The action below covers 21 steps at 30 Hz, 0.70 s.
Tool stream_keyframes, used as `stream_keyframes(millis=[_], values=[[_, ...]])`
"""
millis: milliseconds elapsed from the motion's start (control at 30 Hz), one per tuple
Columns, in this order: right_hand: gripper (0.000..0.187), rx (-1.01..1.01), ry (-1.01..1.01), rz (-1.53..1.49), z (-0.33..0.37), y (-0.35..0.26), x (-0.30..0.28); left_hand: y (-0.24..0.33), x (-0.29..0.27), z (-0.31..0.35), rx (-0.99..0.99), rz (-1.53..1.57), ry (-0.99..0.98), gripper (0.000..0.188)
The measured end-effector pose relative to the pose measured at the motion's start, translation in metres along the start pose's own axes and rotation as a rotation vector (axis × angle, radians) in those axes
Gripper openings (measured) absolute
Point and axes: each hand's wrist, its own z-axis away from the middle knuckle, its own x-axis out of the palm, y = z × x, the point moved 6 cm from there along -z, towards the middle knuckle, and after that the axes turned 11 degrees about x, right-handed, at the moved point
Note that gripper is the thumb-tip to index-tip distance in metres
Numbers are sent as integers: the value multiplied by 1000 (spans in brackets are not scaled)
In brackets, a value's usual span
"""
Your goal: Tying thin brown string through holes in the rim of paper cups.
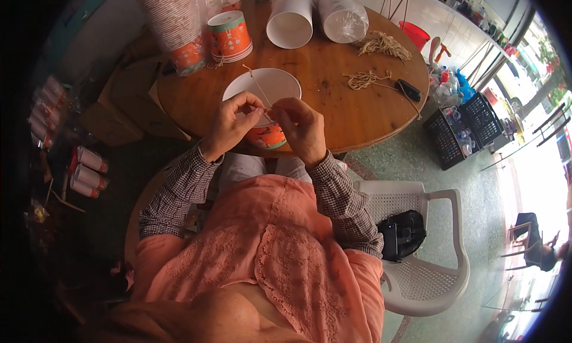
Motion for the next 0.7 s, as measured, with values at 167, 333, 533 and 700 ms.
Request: stream_keyframes(millis=[167, 333, 533, 700], values=[[10, -39, 19, 102, -1, 2, -3, 4, 0, 1, 21, 20, -2, 8], [9, -60, 17, 138, -1, 2, -4, 2, -1, 4, 34, 22, 0, 8], [10, -109, 48, 265, 1, -5, -4, -5, 6, 7, -219, 319, -12, 7], [9, -114, 80, 315, 2, -9, -5, -5, 9, 6, -112, 93, -38, 9]])
